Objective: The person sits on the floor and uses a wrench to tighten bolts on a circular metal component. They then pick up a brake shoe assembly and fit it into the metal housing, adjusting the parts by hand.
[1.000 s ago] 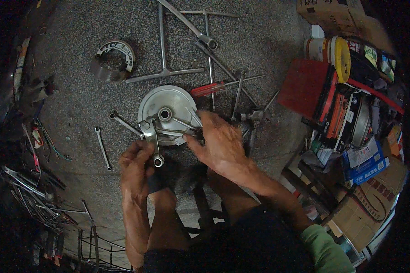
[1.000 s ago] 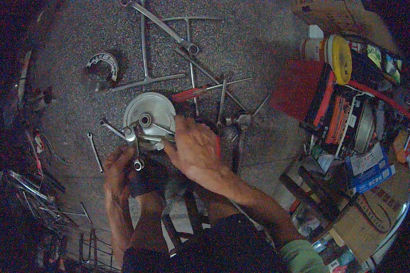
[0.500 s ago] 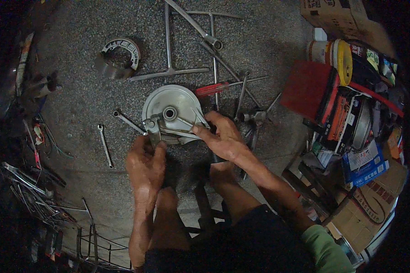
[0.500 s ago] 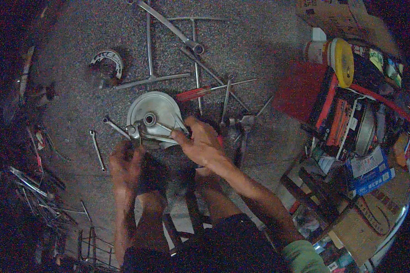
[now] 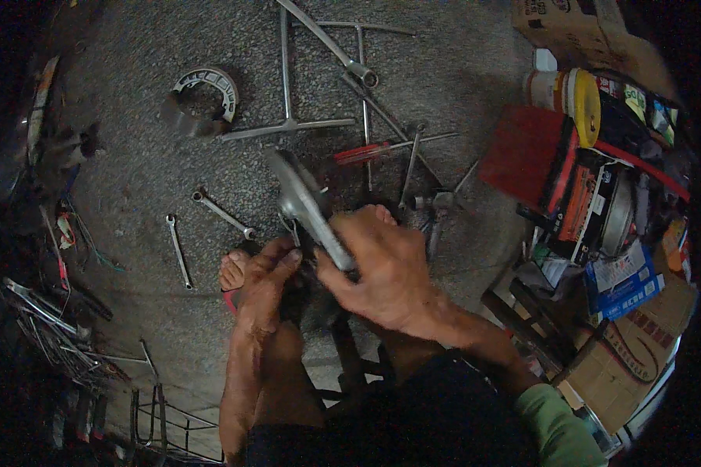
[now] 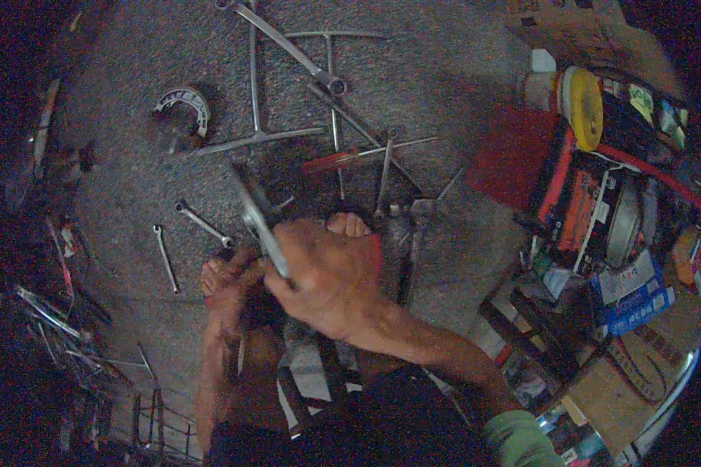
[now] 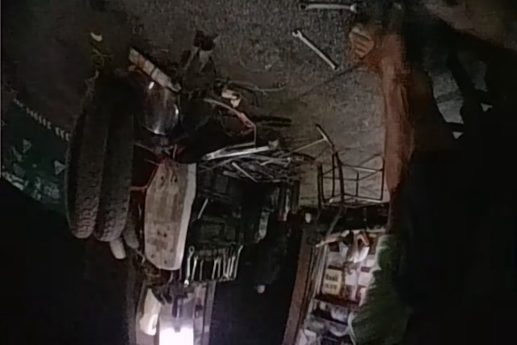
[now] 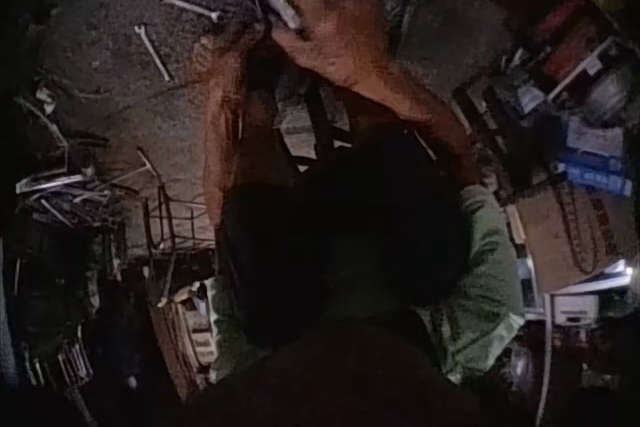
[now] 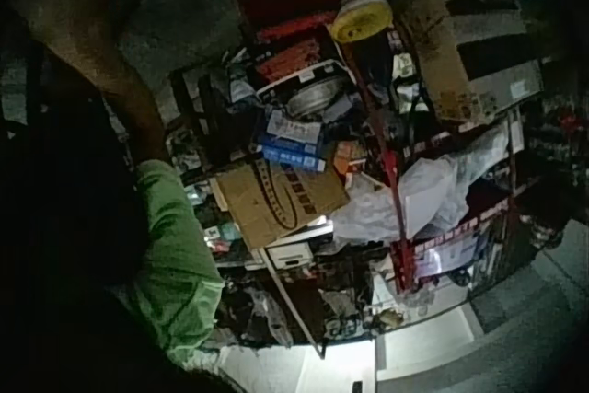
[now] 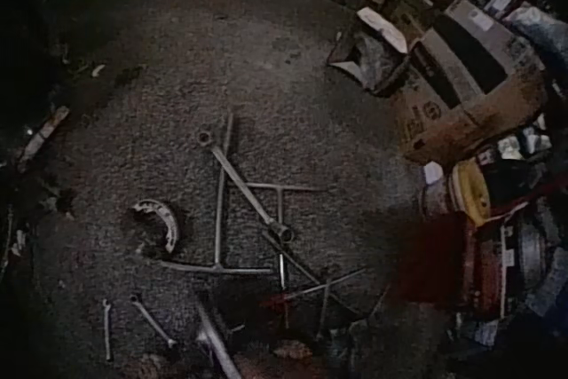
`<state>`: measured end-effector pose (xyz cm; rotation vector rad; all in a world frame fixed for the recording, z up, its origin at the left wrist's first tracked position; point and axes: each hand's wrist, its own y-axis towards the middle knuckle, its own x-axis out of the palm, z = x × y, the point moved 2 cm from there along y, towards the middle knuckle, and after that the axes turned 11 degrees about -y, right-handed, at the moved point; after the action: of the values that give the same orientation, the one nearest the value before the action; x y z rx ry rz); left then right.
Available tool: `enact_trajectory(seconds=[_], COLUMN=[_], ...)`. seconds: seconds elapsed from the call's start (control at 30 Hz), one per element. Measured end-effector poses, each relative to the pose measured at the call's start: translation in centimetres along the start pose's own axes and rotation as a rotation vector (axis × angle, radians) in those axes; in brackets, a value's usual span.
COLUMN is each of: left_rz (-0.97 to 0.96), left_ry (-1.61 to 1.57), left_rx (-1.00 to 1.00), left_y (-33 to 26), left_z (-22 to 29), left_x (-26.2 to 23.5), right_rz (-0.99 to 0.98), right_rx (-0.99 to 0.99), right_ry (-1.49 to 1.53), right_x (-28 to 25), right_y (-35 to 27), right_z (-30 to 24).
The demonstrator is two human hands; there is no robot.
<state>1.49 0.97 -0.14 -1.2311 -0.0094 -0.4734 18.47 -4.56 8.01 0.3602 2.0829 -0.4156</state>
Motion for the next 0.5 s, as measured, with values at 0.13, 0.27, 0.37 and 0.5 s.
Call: enact_trajectory(seconds=[0.13,0.27,0.37,0.5], left_rz=[0.032,-0.414,-0.150,-0.049], left_ry=[-0.234,-0.782,-0.692,-0.680], left_rx=[-0.115,-0.067,0.001,0.071], left_y=[1.5,0.2,-0.2,1.2], left_z=[-0.5,0.4,0.1,-2.3], left_x=[-0.5,-1.0,-1.5,-4.0], right_rz=[0.020,-0.003,-0.022,-0.174], right_rx=[-0.188,-0.360,-0.435,-0.402], right_ry=[-0.298,-0.373,-0.361,-0.140], right_x=[1.5,3.1,4.6,5.1], right_y=[-0.8,-1.6,-2.9,-3.0], right_z=[-2.2,-3.4,-3.8,-3.9])
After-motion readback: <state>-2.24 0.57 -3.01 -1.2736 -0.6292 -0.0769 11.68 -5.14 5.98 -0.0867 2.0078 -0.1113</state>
